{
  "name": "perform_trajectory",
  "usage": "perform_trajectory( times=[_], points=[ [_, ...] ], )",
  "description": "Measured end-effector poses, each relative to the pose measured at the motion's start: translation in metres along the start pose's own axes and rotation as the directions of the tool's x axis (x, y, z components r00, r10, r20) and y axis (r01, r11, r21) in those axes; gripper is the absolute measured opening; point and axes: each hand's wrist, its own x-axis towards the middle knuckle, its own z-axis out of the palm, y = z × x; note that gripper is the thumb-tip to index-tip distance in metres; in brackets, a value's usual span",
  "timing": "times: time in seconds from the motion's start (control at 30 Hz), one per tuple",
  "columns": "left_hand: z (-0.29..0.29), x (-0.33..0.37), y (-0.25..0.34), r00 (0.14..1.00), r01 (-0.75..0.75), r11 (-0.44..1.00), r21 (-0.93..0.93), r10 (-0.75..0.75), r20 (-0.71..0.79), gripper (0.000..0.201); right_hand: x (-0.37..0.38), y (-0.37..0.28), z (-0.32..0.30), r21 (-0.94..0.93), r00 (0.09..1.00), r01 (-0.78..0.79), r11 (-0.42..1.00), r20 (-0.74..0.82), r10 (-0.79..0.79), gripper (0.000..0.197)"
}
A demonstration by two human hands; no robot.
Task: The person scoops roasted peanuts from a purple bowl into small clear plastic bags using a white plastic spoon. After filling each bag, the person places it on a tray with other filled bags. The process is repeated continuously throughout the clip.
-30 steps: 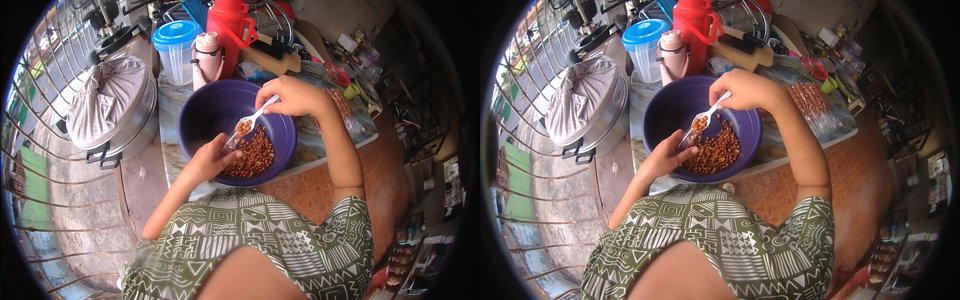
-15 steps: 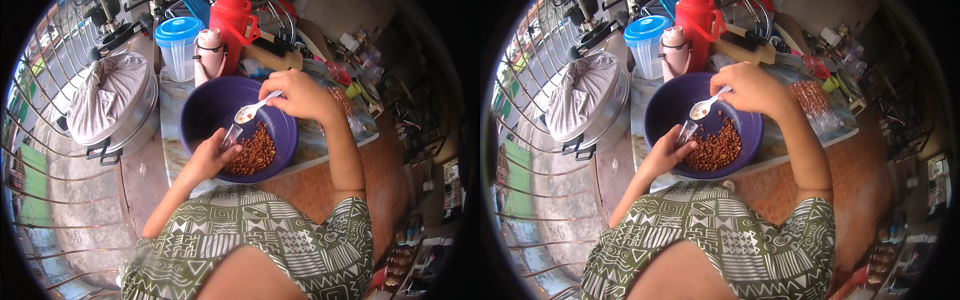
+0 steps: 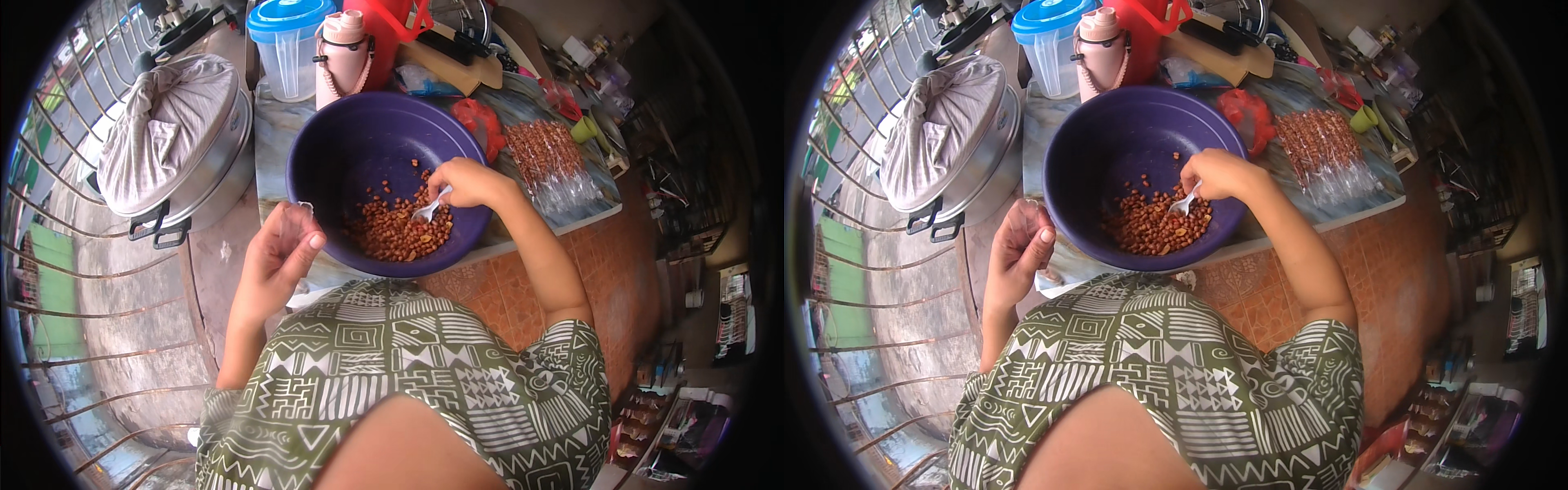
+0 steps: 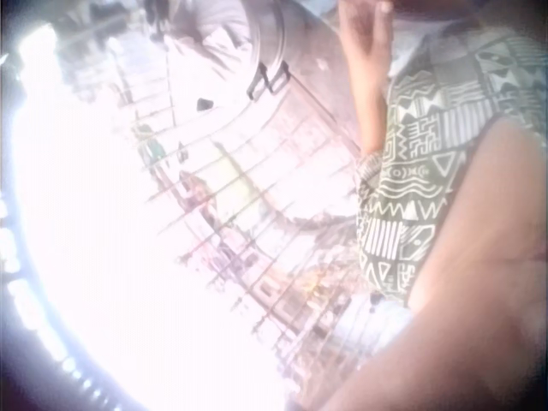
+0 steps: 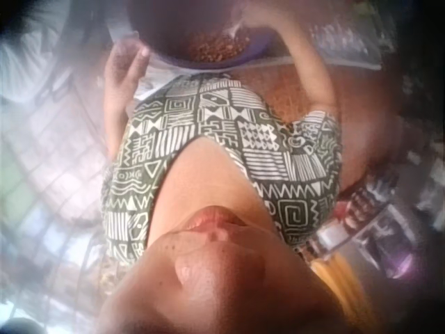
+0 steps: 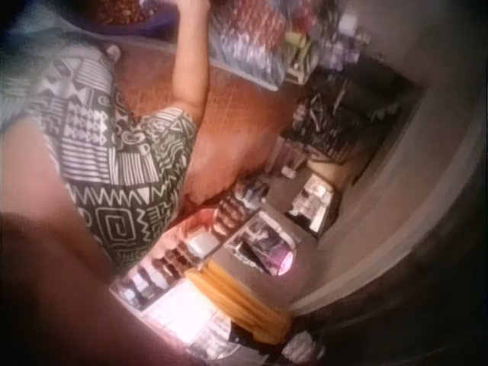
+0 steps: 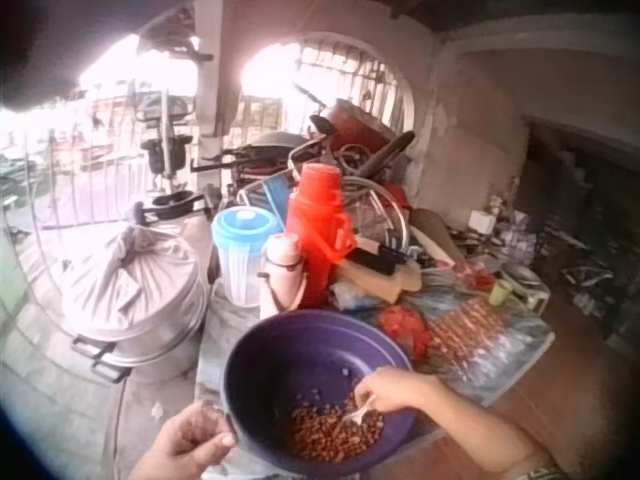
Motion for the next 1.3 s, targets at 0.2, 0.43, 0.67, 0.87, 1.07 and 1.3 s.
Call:
perform_trajectory(
  times=[0.2,0.43,0.67,0.87,1.07,1.3],
  points=[
    [0.018,0.027,-0.009,0.964,0.203,0.958,0.203,-0.232,0.130,0.015,0.005,0.015,0.007,0.218,0.993,0.039,0.975,0.097,-0.061,0.018],
    [0.027,0.038,-0.032,0.951,0.205,0.962,0.182,-0.240,0.197,0.020,0.001,0.041,0.007,0.502,0.987,0.092,0.860,0.071,-0.147,0.017],
    [0.027,0.044,-0.035,0.933,0.258,0.939,0.226,-0.303,0.193,0.019,-0.023,0.010,-0.045,0.473,0.970,0.243,0.847,-0.116,-0.214,0.015],
    [0.028,0.046,-0.036,0.921,0.307,0.916,0.258,-0.355,0.162,0.021,-0.034,-0.037,-0.094,0.308,0.919,0.375,0.874,-0.247,-0.308,0.016],
    [0.026,0.046,-0.042,0.919,0.297,0.897,0.327,-0.362,0.156,0.023,-0.031,-0.055,-0.092,0.241,0.907,0.395,0.886,-0.255,-0.335,0.014],
    [0.028,0.046,-0.037,0.917,0.289,0.867,0.407,-0.372,0.143,0.022,-0.029,-0.055,-0.092,0.128,0.914,0.350,0.928,-0.264,-0.308,0.013]
  ],
)
